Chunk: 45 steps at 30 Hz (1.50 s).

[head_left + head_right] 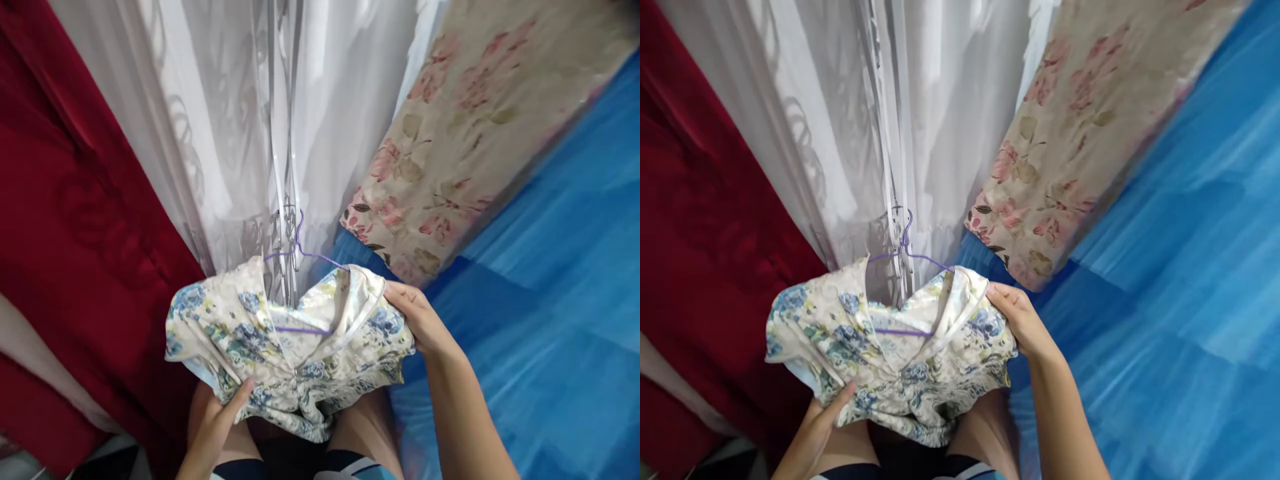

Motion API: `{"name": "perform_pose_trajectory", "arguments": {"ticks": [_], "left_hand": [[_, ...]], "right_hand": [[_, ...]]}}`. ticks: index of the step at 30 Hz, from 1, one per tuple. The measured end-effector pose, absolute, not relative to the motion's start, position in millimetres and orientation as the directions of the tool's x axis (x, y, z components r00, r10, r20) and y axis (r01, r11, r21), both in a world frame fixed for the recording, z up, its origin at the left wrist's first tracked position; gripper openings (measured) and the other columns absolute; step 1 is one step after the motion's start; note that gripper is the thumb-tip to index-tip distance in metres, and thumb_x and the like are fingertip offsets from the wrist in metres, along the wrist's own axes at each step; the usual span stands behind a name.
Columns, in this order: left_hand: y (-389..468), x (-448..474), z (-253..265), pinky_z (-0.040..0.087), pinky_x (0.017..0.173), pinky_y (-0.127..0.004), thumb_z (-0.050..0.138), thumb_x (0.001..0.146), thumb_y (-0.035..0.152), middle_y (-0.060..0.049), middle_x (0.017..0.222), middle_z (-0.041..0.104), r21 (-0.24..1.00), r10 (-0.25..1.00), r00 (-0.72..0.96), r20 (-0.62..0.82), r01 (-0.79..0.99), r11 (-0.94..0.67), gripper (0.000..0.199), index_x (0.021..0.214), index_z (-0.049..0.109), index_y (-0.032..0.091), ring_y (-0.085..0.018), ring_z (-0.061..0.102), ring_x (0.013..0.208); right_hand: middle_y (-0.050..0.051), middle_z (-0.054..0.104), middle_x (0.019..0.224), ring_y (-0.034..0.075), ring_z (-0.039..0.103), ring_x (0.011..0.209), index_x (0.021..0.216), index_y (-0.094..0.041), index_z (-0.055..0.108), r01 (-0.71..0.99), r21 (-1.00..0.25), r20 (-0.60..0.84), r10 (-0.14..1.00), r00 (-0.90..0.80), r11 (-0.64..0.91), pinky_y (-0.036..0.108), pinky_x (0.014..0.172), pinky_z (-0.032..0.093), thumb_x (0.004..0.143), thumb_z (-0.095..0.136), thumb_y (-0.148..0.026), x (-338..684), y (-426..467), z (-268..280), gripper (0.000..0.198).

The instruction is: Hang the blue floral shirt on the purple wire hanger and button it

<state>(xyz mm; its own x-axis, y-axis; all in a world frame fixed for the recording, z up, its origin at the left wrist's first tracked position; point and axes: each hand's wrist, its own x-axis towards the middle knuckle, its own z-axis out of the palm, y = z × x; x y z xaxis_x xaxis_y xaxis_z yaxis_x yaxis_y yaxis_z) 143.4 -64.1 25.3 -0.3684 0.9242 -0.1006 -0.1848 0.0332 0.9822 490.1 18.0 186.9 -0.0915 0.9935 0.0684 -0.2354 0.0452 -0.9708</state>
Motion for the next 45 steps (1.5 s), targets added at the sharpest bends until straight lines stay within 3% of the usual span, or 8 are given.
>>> {"name": "perform_pose_trajectory", "arguments": {"ticks": [6,11,17,25,32,38,42,45], "left_hand": [[-80.1,195.5,12.1,0.046,0.107,-0.043,0.076,0.072,0.044,-0.011,0.12,0.069,0.992,0.804,-0.583,-0.116,-0.109,0.064,0.054,0.119,0.066,0.02,-0.034,0.054,0.127],[-87.2,199.0,8.6,0.046,0.107,-0.042,0.074,0.075,0.044,-0.011,0.127,0.066,0.997,0.81,-0.582,-0.074,-0.03,0.07,0.056,0.125,0.064,0.021,-0.032,0.053,0.129],[-98.9,187.5,6.6,0.045,0.108,-0.036,0.066,0.084,0.044,-0.009,0.137,0.059,0.997,0.908,-0.417,0.041,0.078,-0.009,0.061,0.14,0.051,0.023,-0.028,0.048,0.134],[-105.8,165.4,35.3,0.042,0.11,-0.038,0.066,0.083,0.04,-0.011,0.126,0.066,0.921,0.946,-0.245,0.21,0.375,-0.107,0.053,0.13,0.061,0.018,-0.029,0.051,0.131],[-127.1,188.1,31.9,0.05,0.101,-0.035,0.071,0.079,0.041,-0.01,0.126,0.066,0.969,0.846,-0.5,0.184,0.235,-0.072,0.045,0.118,0.068,0.02,-0.031,0.053,0.129],[-137.1,199.7,-1.3,0.05,0.098,-0.04,0.068,0.083,0.039,-0.014,0.119,0.067,0.992,0.762,-0.636,0.125,0.063,-0.11,0.043,0.119,0.061,0.016,-0.03,0.062,0.115],[-144.2,206.3,-2.4,0.044,0.105,-0.041,0.072,0.081,0.029,-0.015,0.138,0.051,0.916,0.597,-0.7,0.391,0.231,-0.329,0.061,0.135,0.044,0.021,-0.027,0.053,0.125],[-146.0,214.9,-0.9,0.043,0.105,-0.041,0.068,0.082,0.022,-0.013,0.127,0.057,0.763,0.608,-0.468,0.641,0.478,-0.436,0.042,0.123,0.056,0.021,-0.026,0.055,0.12]], "right_hand": [[0.01,0.071,0.1,0.026,0.065,0.084,0.11,-0.019,0.069,0.089,-0.971,0.229,0.97,0.078,0.222,0.035,0.071,0.051,0.081,0.068,-0.049,501.2,28.0,163.2,0.042],[0.012,0.055,0.118,0.026,0.052,0.112,0.117,-0.018,0.055,0.414,-0.832,0.552,0.481,0.681,0.368,0.041,0.096,0.041,0.083,0.068,-0.04,448.9,-6.2,105.7,0.042],[0.002,0.055,0.075,0.018,0.054,0.073,0.08,-0.019,0.056,0.279,-0.929,0.27,0.96,0.069,0.241,0.029,0.068,0.042,0.092,0.055,-0.039,375.3,-63.1,42.5,0.024],[0.0,0.057,0.066,0.015,0.052,0.063,0.074,-0.019,0.054,0.229,-0.957,0.179,0.984,-0.01,0.177,0.027,0.063,0.039,0.097,0.047,-0.041,343.0,-65.1,58.7,0.032],[0.001,0.063,0.062,0.017,0.056,0.059,0.071,-0.021,0.051,0.11,-0.991,0.072,0.996,-0.052,0.078,0.027,0.06,0.041,0.093,0.048,-0.035,345.6,-73.1,54.7,0.026],[-0.001,0.054,0.046,0.013,0.047,0.045,0.058,-0.02,0.048,0.313,-0.948,0.012,0.988,-0.153,0.06,0.025,0.051,0.033,0.091,0.046,-0.03,363.6,-100.6,58.2,0.035],[-0.002,0.053,0.047,0.012,0.045,0.044,0.059,-0.02,0.047,0.244,-0.968,0.03,0.989,-0.144,0.065,0.025,0.049,0.033,0.093,0.046,-0.034,367.3,-115.9,62.9,0.037],[-0.002,0.053,0.048,0.011,0.044,0.044,0.062,-0.02,0.046,0.13,-0.99,0.041,0.991,-0.129,0.058,0.024,0.049,0.033,0.093,0.048,-0.039,361.2,-121.9,62.7,0.037]]}}
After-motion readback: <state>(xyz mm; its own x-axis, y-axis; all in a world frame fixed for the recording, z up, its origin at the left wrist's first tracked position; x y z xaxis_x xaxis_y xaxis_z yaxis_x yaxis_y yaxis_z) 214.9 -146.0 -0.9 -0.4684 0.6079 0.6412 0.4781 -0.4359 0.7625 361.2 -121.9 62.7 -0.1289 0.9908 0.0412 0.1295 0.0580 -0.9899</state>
